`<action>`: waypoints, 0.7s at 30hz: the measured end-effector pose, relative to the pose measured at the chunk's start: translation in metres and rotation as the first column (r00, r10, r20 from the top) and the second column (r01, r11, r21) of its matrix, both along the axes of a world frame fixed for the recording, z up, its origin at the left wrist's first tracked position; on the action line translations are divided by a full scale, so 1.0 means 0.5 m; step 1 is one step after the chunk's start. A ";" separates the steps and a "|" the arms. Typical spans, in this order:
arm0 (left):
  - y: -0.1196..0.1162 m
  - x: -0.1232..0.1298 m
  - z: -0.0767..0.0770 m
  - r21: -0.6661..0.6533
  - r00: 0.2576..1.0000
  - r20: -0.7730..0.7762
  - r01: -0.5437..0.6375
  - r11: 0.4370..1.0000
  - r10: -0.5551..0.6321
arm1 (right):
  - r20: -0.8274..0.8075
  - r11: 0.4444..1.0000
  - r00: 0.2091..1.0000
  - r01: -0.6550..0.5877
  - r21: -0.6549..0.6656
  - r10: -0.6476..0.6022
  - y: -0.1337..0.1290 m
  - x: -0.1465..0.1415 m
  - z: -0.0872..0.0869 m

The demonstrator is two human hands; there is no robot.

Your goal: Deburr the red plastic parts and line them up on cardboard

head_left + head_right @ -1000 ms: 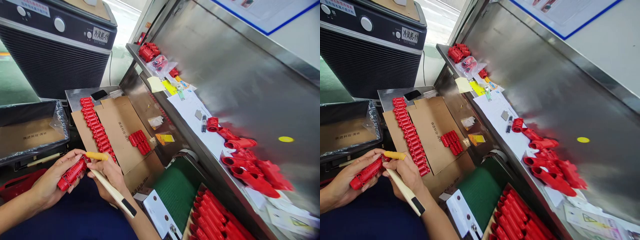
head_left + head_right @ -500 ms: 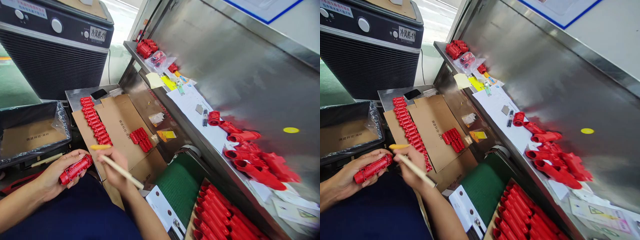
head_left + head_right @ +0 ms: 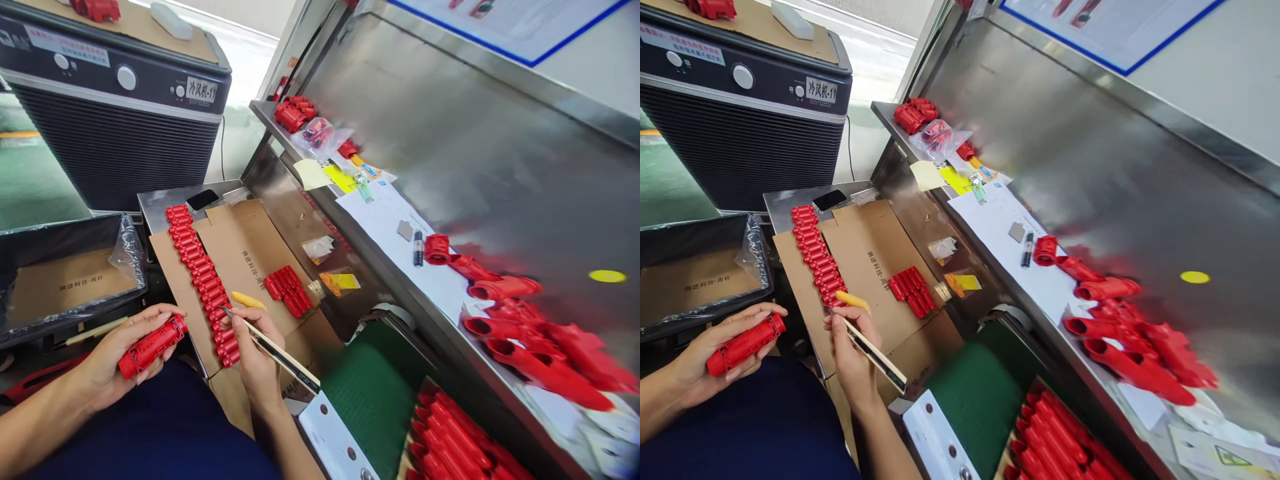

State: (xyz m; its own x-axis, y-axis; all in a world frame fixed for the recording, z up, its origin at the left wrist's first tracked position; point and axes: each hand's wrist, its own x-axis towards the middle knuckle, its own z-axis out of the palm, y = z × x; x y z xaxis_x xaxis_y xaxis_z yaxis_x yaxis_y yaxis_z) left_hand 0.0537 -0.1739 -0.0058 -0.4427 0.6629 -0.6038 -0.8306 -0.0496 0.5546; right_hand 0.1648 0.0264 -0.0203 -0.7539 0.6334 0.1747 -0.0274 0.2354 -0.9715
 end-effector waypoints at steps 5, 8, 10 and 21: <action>0.013 -0.002 -0.001 0.002 0.999 -0.036 0.002 1.000 -0.002 | -0.064 0.974 0.983 -0.158 0.166 0.170 -0.004 0.012 0.005; 0.012 0.006 0.007 0.017 0.995 -0.100 -0.025 1.000 0.026 | -0.129 0.949 0.963 -0.202 0.240 0.237 -0.014 0.020 0.011; -0.003 0.017 0.020 0.041 0.984 -0.177 -0.021 0.999 0.028 | -0.150 0.958 0.964 -0.184 0.221 0.220 -0.014 0.022 0.012; 0.009 -0.109 -0.023 -0.133 0.896 -0.439 -0.140 0.981 0.068 | -0.115 0.994 0.991 -0.056 0.099 0.067 0.002 0.016 -0.018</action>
